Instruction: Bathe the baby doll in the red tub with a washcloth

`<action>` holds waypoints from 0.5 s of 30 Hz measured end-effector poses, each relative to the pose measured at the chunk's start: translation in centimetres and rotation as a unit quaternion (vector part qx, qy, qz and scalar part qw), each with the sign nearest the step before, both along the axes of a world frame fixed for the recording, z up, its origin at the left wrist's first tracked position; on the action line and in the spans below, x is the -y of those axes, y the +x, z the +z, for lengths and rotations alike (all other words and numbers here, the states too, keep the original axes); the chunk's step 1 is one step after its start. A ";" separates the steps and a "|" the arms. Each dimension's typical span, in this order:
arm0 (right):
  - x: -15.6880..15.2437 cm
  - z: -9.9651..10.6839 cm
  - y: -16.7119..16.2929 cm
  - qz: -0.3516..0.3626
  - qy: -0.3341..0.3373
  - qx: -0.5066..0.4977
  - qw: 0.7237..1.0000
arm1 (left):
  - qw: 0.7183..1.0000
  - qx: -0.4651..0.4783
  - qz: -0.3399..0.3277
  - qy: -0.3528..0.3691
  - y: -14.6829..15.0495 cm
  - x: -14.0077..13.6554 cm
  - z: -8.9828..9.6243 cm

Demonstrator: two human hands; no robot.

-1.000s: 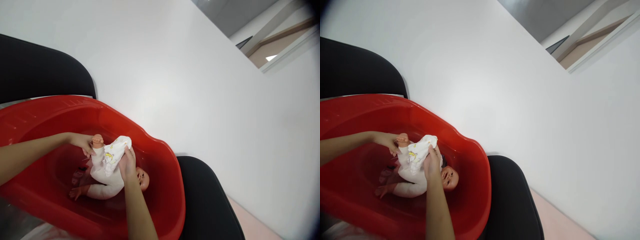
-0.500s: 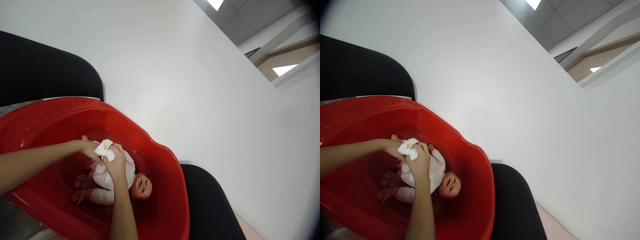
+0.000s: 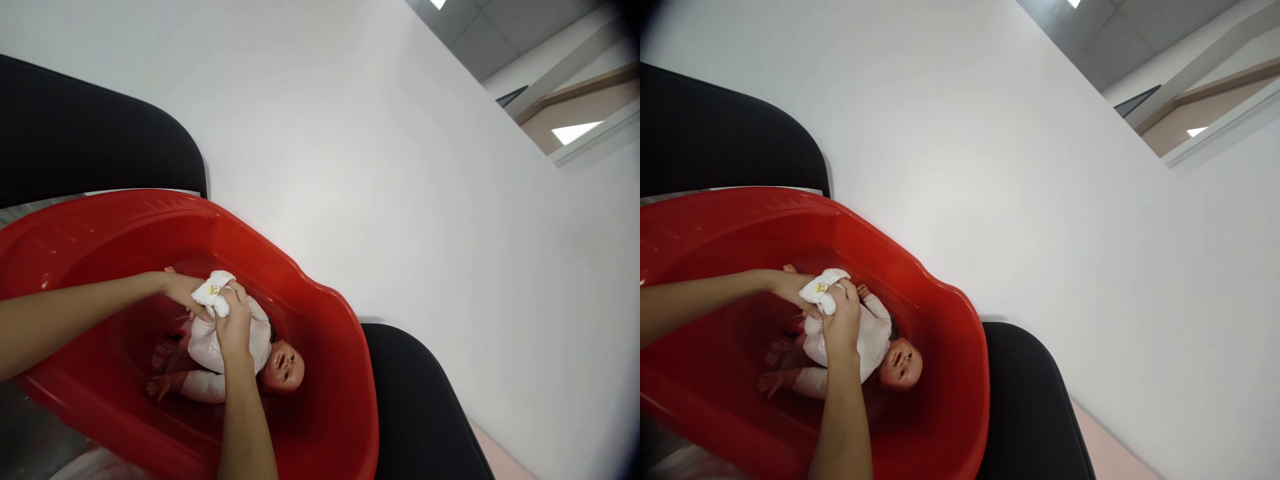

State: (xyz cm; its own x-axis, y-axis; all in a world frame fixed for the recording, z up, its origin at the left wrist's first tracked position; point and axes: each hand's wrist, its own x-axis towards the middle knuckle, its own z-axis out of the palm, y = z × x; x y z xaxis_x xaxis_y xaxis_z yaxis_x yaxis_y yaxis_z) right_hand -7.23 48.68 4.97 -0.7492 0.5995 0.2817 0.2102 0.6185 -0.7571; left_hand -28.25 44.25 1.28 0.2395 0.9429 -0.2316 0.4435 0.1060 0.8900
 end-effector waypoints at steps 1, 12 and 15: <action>-0.2 -0.3 0.1 0.002 0.012 -0.005 1.000 | 0.999 0.022 -0.022 -0.007 0.0 -0.1 0.0; -1.5 -1.6 0.8 -0.014 0.064 -0.046 0.997 | 0.994 0.088 -0.040 0.055 -0.1 -0.8 0.7; -1.4 -1.4 0.9 -0.011 0.067 -0.050 0.996 | 0.995 0.082 -0.027 0.054 0.2 -0.7 0.9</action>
